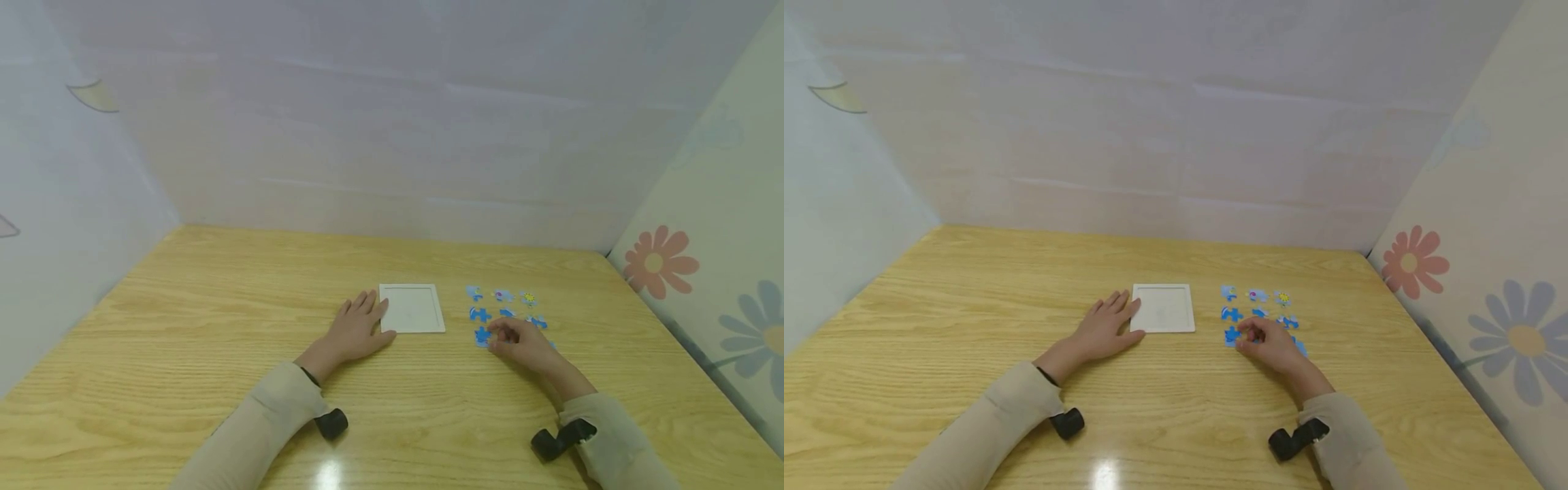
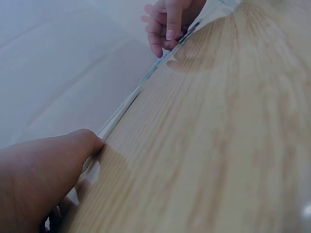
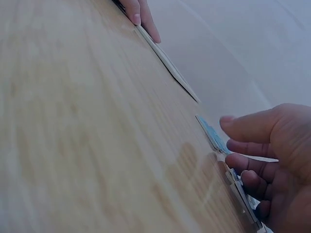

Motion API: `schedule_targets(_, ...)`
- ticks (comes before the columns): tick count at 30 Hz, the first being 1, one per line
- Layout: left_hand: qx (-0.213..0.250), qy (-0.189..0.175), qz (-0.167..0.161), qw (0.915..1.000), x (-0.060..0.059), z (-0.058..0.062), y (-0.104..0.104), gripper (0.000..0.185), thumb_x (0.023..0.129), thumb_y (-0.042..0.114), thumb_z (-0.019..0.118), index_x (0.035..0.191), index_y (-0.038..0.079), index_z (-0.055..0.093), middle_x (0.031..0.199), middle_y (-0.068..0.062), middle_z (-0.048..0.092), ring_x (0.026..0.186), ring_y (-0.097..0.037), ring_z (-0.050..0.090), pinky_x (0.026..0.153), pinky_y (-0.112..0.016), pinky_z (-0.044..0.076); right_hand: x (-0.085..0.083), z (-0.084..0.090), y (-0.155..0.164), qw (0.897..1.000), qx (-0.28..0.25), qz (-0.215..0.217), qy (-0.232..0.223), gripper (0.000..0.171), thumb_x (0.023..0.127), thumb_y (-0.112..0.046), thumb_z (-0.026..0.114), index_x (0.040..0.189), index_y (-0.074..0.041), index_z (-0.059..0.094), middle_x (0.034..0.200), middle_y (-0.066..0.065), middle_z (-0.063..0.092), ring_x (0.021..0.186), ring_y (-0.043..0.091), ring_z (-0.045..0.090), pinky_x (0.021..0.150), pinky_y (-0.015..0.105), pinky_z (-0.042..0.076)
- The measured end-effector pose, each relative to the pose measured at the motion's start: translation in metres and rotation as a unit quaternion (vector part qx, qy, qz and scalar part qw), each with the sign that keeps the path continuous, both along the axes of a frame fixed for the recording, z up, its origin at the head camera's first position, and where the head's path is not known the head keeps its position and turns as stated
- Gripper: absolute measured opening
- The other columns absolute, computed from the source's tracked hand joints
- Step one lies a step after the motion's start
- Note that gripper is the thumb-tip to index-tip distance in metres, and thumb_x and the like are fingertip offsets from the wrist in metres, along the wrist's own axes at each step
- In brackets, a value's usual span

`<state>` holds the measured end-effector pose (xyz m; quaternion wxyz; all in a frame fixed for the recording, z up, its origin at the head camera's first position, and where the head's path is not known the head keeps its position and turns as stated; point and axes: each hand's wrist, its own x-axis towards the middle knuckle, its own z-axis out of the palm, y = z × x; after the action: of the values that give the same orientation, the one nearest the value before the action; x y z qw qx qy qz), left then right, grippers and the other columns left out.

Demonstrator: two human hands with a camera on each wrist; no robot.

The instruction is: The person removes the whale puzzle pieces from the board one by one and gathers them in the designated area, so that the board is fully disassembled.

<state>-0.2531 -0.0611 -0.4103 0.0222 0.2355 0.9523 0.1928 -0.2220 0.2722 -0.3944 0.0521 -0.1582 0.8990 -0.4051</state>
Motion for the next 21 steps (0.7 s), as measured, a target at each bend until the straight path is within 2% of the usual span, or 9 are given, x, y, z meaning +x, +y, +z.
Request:
schedule_targets(8,0.012,0.0,0.001,0.9999,0.0,-0.001,-0.003,0.067,0.093,0.046,0.047,0.146,0.009,0.03,0.154,-0.022,0.015,0.144,-0.037,0.01,0.114,-0.055,0.01,-0.001,0.001,-0.002,1.0,-0.027,0.001,0.007,0.033,0.088,-0.012,0.063,0.115,0.007,0.056,0.085,0.008,0.054,0.068,0.006,0.043,0.058,0.02,0.039)
schedule_targets(15,0.031,-0.004,0.001,0.9995,0.0,-0.003,-0.005,0.067,0.093,0.045,0.049,0.146,0.009,0.031,0.154,-0.022,0.016,0.144,-0.037,0.01,0.114,-0.056,0.009,-0.002,0.0,-0.002,1.0,-0.021,-0.015,0.011,0.033,0.089,-0.015,0.062,0.115,0.004,0.058,0.089,0.008,0.058,0.072,0.006,0.048,0.062,0.021,0.043)
schedule_targets(21,0.051,-0.012,-0.008,0.9986,-0.003,-0.003,-0.013,0.069,0.093,0.042,0.05,0.147,0.005,0.027,0.153,-0.023,0.018,0.143,-0.038,0.012,0.113,-0.057,0.011,-0.004,0.009,-0.001,0.998,-0.007,-0.021,0.052,0.034,0.091,-0.015,0.059,0.119,0.006,0.056,0.092,0.012,0.061,0.077,0.011,0.053,0.064,0.025,0.045)
